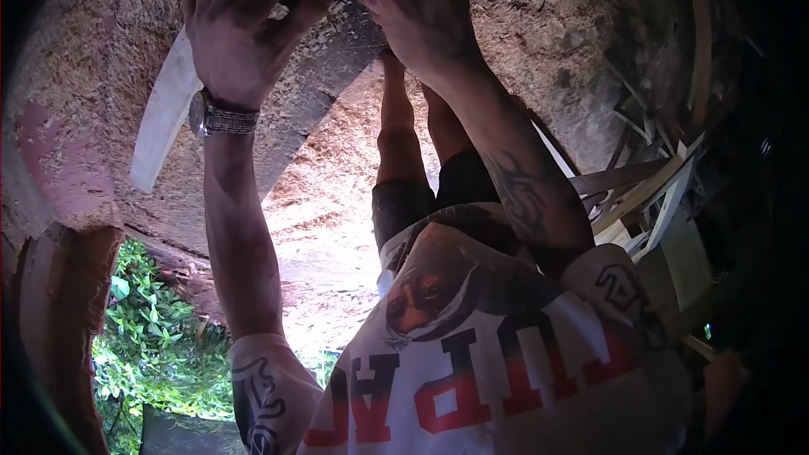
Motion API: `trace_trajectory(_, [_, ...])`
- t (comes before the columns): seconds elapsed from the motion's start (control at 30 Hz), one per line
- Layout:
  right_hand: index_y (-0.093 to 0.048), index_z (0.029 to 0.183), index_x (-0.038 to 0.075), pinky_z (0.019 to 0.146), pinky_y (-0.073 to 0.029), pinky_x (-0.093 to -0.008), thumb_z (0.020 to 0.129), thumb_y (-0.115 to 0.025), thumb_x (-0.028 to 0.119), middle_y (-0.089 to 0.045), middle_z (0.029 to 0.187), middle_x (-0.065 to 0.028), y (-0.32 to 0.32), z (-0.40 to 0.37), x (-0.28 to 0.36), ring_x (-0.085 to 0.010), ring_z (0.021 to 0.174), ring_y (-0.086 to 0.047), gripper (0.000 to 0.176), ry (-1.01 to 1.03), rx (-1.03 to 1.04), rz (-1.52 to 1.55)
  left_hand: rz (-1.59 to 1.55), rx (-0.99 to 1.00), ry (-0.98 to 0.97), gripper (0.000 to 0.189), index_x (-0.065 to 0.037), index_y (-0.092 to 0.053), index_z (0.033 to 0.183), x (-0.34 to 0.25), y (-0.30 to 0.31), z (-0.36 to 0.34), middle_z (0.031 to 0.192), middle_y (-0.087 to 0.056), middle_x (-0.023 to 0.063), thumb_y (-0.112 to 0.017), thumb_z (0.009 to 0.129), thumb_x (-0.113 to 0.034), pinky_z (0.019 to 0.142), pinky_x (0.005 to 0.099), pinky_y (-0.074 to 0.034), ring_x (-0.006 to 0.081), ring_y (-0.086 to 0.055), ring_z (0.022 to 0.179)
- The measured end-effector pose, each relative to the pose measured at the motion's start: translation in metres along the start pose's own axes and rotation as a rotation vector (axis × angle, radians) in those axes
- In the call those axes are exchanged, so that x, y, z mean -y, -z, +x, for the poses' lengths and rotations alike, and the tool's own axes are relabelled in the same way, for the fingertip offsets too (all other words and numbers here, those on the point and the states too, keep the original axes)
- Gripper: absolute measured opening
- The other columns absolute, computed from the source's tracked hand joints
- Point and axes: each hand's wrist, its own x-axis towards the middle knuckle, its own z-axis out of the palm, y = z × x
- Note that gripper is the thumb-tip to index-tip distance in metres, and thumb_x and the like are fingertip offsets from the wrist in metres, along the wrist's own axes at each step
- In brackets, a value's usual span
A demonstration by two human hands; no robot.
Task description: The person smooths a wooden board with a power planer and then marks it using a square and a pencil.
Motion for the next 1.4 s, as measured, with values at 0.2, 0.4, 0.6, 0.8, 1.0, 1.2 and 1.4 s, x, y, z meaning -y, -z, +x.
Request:
trace_trajectory(0.2, [-0.068, 0.104, 0.003, 0.055, -0.036, -0.0279, 0.109, -0.055, 0.034, -0.049, 0.071, 0.0055, -0.003, -0.001, 0.003, -0.0060, 0.064, -0.045, 0.034, -0.030, -0.056, -0.093, 0.088, 0.050, -0.006, 0.060, -0.020, -0.071, 0.136, -0.003, 0.007, 0.001, 0.151, -0.057, 0.0143, -0.073, 0.087, -0.053, 0.098, 0.0491, -0.046, 0.0361, -0.062, 0.113])
trace_trajectory(0.4, [-0.067, 0.104, 0.003, 0.058, -0.043, -0.0252, 0.109, -0.055, 0.042, -0.052, 0.073, 0.0027, -0.013, 0.001, -0.033, -0.0075, 0.067, -0.051, 0.042, 0.001, -0.138, 0.155, 0.069, 0.054, 0.025, 0.061, -0.020, -0.070, 0.138, -0.003, 0.004, -0.002, 0.153, -0.055, 0.0145, -0.071, 0.088, -0.054, 0.098, 0.0493, -0.045, 0.0337, -0.061, 0.117])
trace_trajectory(0.6, [-0.069, 0.106, -0.001, 0.067, -0.053, -0.0272, 0.111, -0.041, 0.050, -0.062, 0.090, -0.0086, 0.013, -0.011, 0.003, -0.0171, 0.081, -0.062, 0.059, -0.054, -0.341, -0.018, 0.047, 0.069, 0.015, 0.059, -0.021, -0.068, 0.140, -0.002, 0.006, -0.001, 0.152, -0.055, 0.0155, -0.072, 0.088, -0.049, 0.099, 0.0509, -0.044, 0.0382, -0.060, 0.117])
trace_trajectory(0.8, [-0.069, 0.109, 0.001, 0.071, -0.053, -0.0272, 0.112, -0.046, 0.038, -0.070, 0.084, -0.0059, 0.044, -0.025, 0.027, -0.0147, 0.078, -0.066, 0.044, 0.313, -0.209, 0.002, 0.049, 0.079, 0.021, 0.059, -0.020, -0.068, 0.140, -0.007, 0.009, 0.002, 0.150, -0.057, 0.0155, -0.074, 0.086, -0.044, 0.099, 0.0522, -0.044, 0.0390, -0.059, 0.116])
trace_trajectory(1.0, [-0.069, 0.114, -0.004, 0.071, -0.050, -0.0251, 0.107, -0.061, 0.013, -0.072, 0.094, -0.0070, 0.024, 0.001, 0.036, -0.0108, 0.084, -0.066, 0.020, 0.512, -0.174, -0.250, 0.059, 0.071, 0.014, 0.059, -0.019, -0.069, 0.138, -0.005, 0.008, 0.002, 0.152, -0.056, 0.0159, -0.075, 0.086, -0.044, 0.100, 0.0521, -0.045, 0.0391, -0.060, 0.117])
trace_trajectory(1.2, [-0.070, 0.112, -0.005, 0.072, -0.051, -0.0246, 0.106, -0.064, 0.017, -0.071, 0.092, -0.0059, 0.018, 0.000, 0.026, -0.0101, 0.084, -0.066, 0.023, 0.378, -0.162, -0.074, 0.082, 0.084, -0.002, 0.059, -0.017, -0.070, 0.137, -0.005, 0.009, 0.003, 0.152, -0.056, 0.0150, -0.075, 0.085, -0.044, 0.101, 0.0514, -0.045, 0.0375, -0.060, 0.121])
trace_trajectory(1.4, [-0.070, 0.113, -0.005, 0.075, -0.052, -0.0243, 0.107, -0.063, 0.017, -0.072, 0.093, -0.0063, 0.022, -0.004, 0.042, -0.0106, 0.087, -0.067, 0.024, 0.241, -0.110, -0.133, 0.070, 0.074, 0.024, 0.058, -0.017, -0.071, 0.136, -0.007, 0.008, 0.003, 0.151, -0.057, 0.0145, -0.075, 0.085, -0.045, 0.101, 0.0509, -0.045, 0.0373, -0.060, 0.120])
